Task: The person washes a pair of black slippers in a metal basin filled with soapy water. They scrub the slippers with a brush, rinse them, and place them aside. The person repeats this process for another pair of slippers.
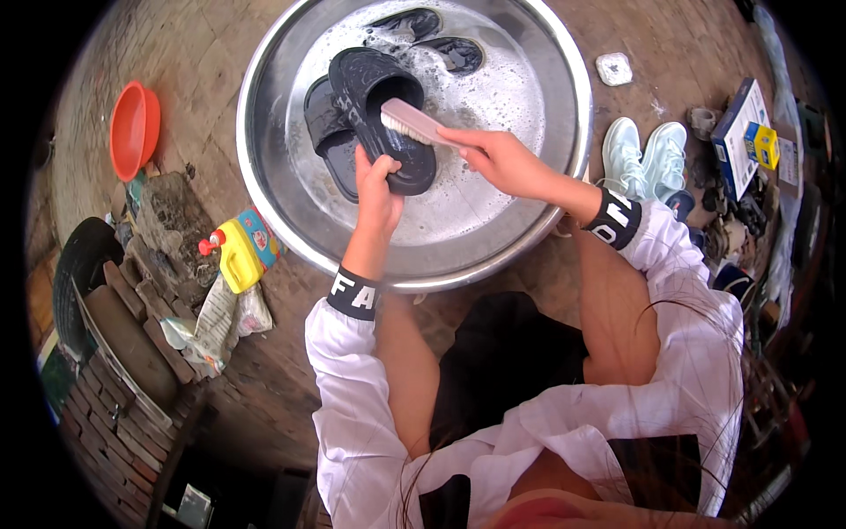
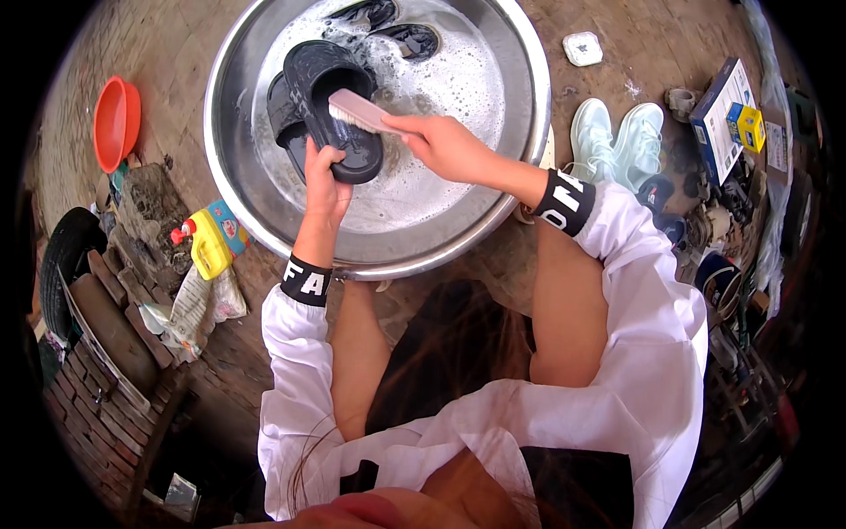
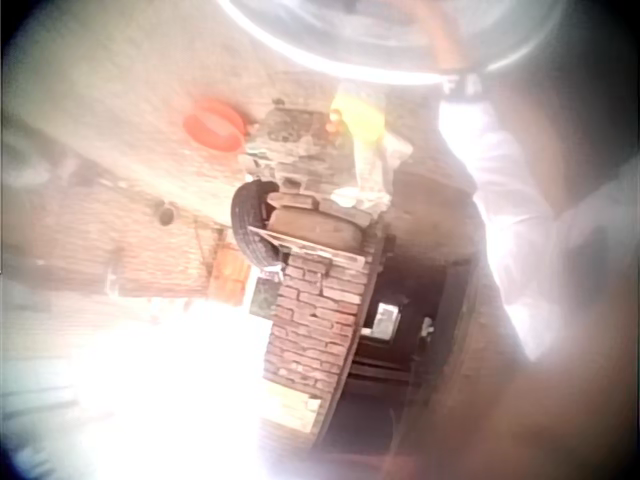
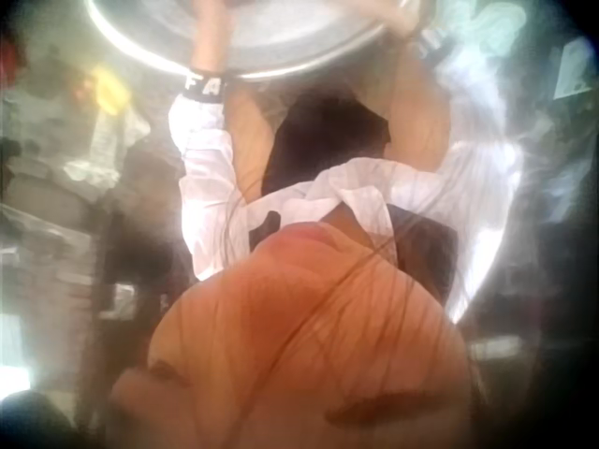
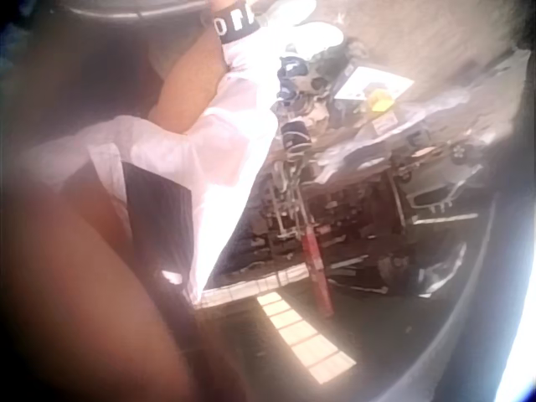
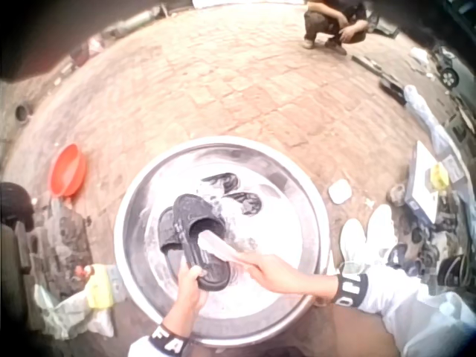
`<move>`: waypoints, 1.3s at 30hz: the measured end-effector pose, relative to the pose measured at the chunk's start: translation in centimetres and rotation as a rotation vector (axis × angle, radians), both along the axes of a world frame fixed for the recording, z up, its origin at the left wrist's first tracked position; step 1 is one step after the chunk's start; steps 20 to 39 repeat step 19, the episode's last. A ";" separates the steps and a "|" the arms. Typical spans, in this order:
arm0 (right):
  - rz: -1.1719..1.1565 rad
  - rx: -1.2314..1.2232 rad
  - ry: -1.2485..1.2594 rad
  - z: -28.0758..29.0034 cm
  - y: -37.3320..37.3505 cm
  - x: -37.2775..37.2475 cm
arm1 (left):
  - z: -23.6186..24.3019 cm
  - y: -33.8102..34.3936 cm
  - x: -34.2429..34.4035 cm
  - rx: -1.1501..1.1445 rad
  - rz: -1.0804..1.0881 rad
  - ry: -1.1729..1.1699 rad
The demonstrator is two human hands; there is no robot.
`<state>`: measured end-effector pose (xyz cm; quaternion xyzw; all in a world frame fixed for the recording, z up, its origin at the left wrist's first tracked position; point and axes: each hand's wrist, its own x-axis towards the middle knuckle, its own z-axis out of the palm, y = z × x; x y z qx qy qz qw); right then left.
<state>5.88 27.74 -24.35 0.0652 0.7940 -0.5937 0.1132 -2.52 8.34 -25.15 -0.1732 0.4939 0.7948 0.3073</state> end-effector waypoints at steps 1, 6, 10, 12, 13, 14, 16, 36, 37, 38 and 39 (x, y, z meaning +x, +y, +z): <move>-0.104 -0.004 0.120 -0.7 0.0 -1.6 | 0.4 0.2 0.5 -0.007 -0.045 -0.027; -0.106 0.008 0.209 0.5 -2.5 -0.5 | 1.0 0.0 -0.8 0.031 -0.007 -0.027; -0.025 -0.008 0.214 2.4 -2.5 -0.5 | 3.3 -0.5 -0.9 0.007 0.046 0.020; -0.084 0.043 0.266 1.9 -0.6 -4.4 | 4.7 0.2 -0.8 0.009 -0.053 0.054; -0.089 -0.040 0.117 3.9 -0.4 -5.3 | 6.3 0.6 -1.0 0.016 -0.087 0.087; -0.084 -0.129 -0.021 6.8 -0.5 -6.6 | 8.5 0.6 -1.5 0.014 -0.114 0.131; -0.064 -0.220 -0.102 11.7 -1.0 -7.4 | 11.3 0.3 -3.1 0.048 -0.057 0.163; 0.001 -0.084 -0.040 19.6 -0.8 -6.3 | 17.0 2.1 -4.3 0.187 -0.031 0.174; 0.001 -0.084 -0.040 19.6 -0.8 -6.3 | 17.0 2.1 -4.3 0.187 -0.031 0.174; 0.001 -0.084 -0.040 19.6 -0.8 -6.3 | 17.0 2.1 -4.3 0.187 -0.031 0.174; 0.001 -0.084 -0.040 19.6 -0.8 -6.3 | 17.0 2.1 -4.3 0.187 -0.031 0.174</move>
